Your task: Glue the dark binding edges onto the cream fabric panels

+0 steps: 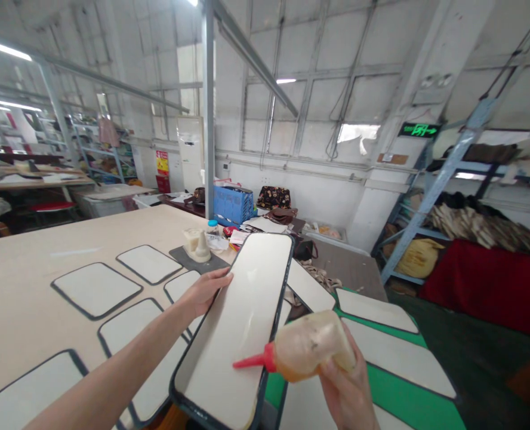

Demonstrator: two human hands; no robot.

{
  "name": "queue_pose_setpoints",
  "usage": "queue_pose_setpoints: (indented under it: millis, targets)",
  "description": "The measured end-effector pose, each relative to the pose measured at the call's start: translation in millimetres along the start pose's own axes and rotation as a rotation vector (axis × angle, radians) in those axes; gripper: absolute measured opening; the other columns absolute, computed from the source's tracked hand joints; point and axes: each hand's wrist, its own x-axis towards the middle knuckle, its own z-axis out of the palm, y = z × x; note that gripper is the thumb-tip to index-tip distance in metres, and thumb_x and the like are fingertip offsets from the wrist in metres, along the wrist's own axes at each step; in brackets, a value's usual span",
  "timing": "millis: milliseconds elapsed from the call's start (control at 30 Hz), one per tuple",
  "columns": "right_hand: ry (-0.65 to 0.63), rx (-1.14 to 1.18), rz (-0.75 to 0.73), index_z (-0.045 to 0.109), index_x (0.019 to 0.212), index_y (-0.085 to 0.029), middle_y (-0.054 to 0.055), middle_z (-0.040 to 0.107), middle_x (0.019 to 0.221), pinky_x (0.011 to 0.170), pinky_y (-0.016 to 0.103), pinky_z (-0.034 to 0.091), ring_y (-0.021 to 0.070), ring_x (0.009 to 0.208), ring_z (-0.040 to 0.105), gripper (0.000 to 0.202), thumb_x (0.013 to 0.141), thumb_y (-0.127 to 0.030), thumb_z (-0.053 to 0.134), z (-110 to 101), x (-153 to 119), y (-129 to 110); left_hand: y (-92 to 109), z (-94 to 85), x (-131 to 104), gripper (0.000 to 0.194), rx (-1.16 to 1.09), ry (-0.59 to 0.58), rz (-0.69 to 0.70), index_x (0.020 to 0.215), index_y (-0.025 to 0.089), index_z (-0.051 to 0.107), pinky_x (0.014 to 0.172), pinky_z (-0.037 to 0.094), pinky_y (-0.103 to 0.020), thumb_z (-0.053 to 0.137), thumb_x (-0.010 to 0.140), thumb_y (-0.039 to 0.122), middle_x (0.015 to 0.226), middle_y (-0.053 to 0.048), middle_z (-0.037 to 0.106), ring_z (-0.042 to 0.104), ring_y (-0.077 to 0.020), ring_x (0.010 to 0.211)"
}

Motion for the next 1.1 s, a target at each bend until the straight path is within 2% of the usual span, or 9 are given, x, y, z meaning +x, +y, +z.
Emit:
queue_pose_setpoints:
  millis: [167, 300, 367, 467, 600, 667, 800, 867, 1100]
  targets:
    - [0.065, 0.041, -0.182, 0.063, 0.104, -0.023, 0.002, 0.069, 0.094, 0.081, 0.032, 0.051, 0.019, 0.085, 0.064, 0.055, 0.055, -0.028, 0.085, 20.0, 49.2, -22.1, -5.4, 6.1, -5.2, 0.053, 0.052, -0.02, 0.0, 0.121, 0.015, 0.06, 0.057, 0.054, -0.027, 0.074, 0.07, 0.02, 0.076, -0.007, 0.076, 0.07, -0.0208, 0.063]
    - [0.088, 0.029, -0.208, 0.062, 0.1, -0.023, -0.001, 0.068, 0.09, 0.087, 0.032, 0.047, 0.0168, 0.086, 0.062, 0.051, 0.055, -0.028, 0.085, 23.6, 82.8, -29.3, -7.7, 11.1, -11.4, 0.052, 0.051, -0.039, 0.025, 0.12, 0.016, 0.06, 0.059, 0.054, -0.024, 0.074, 0.071, 0.024, 0.079, -0.006, 0.076, 0.07, -0.02, 0.067]
    - [0.088, 0.023, -0.181, 0.061, 0.101, -0.023, 0.0, 0.069, 0.09, 0.085, 0.031, 0.049, 0.0169, 0.085, 0.064, 0.049, 0.057, -0.029, 0.084, 18.1, 76.0, -22.3, -6.2, 12.4, -14.3, 0.051, 0.034, -0.075, 0.032, 0.118, 0.016, 0.062, 0.06, 0.054, -0.024, 0.074, 0.069, 0.023, 0.081, -0.006, 0.076, 0.07, -0.0201, 0.069]
    - [0.052, -0.005, -0.111, 0.061, 0.105, -0.022, 0.003, 0.071, 0.094, 0.079, 0.03, 0.052, 0.0184, 0.084, 0.066, 0.051, 0.06, -0.03, 0.083, 4.2, 40.9, -2.5, -3.9, 11.9, -14.8, 0.059, 0.04, -0.148, 0.03, 0.119, 0.015, 0.061, 0.06, 0.054, -0.028, 0.076, 0.062, 0.02, 0.083, -0.007, 0.076, 0.07, -0.0228, 0.068]
    - [-0.041, -0.106, -0.019, 0.061, 0.111, -0.021, 0.007, 0.071, 0.101, 0.075, 0.034, 0.055, 0.0254, 0.089, 0.066, 0.065, 0.052, -0.034, 0.086, -9.4, 0.6, 18.3, -5.6, 6.1, -9.4, 0.067, 0.072, -0.117, 0.068, 0.12, 0.014, 0.06, 0.056, 0.051, -0.026, 0.08, 0.057, 0.022, 0.081, -0.006, 0.076, 0.07, -0.0226, 0.066]
    - [-0.023, -0.138, -0.069, 0.062, 0.11, -0.02, 0.008, 0.071, 0.099, 0.073, 0.035, 0.055, 0.0265, 0.086, 0.066, 0.066, 0.05, -0.033, 0.087, -7.9, 6.6, 16.2, -9.0, 3.6, -8.4, 0.068, 0.097, -0.102, 0.089, 0.121, 0.015, 0.06, 0.055, 0.051, -0.025, 0.08, 0.057, 0.024, 0.081, -0.006, 0.076, 0.069, -0.0216, 0.065]
    - [0.083, -0.157, -0.179, 0.058, 0.115, -0.02, 0.006, 0.07, 0.099, 0.083, 0.036, 0.052, 0.0227, 0.088, 0.064, 0.059, 0.063, -0.035, 0.081, 3.1, 51.6, -2.2, -16.6, 5.3, -13.9, 0.064, 0.131, -0.153, 0.062, 0.123, 0.018, 0.058, 0.059, 0.053, -0.025, 0.078, 0.063, 0.026, 0.087, -0.006, 0.076, 0.07, -0.0214, 0.07]
    - [0.084, -0.152, -0.184, 0.057, 0.117, -0.021, 0.005, 0.07, 0.101, 0.085, 0.036, 0.05, 0.0221, 0.091, 0.064, 0.059, 0.065, -0.036, 0.079, 6.9, 58.8, -4.3, -18.7, 7.4, -17.2, 0.063, 0.117, -0.183, 0.066, 0.124, 0.018, 0.057, 0.062, 0.053, -0.026, 0.077, 0.065, 0.027, 0.091, -0.007, 0.075, 0.07, -0.0216, 0.074]
    - [-0.093, -0.15, -0.066, 0.064, 0.106, -0.019, 0.008, 0.072, 0.094, 0.07, 0.035, 0.055, 0.0262, 0.082, 0.067, 0.058, 0.053, -0.031, 0.086, 4.6, 7.0, 14.5, -19.3, -3.0, -19.5, 0.059, 0.055, -0.118, 0.092, 0.118, 0.018, 0.061, 0.064, 0.053, -0.025, 0.078, 0.062, 0.026, 0.087, -0.005, 0.076, 0.071, -0.021, 0.074]
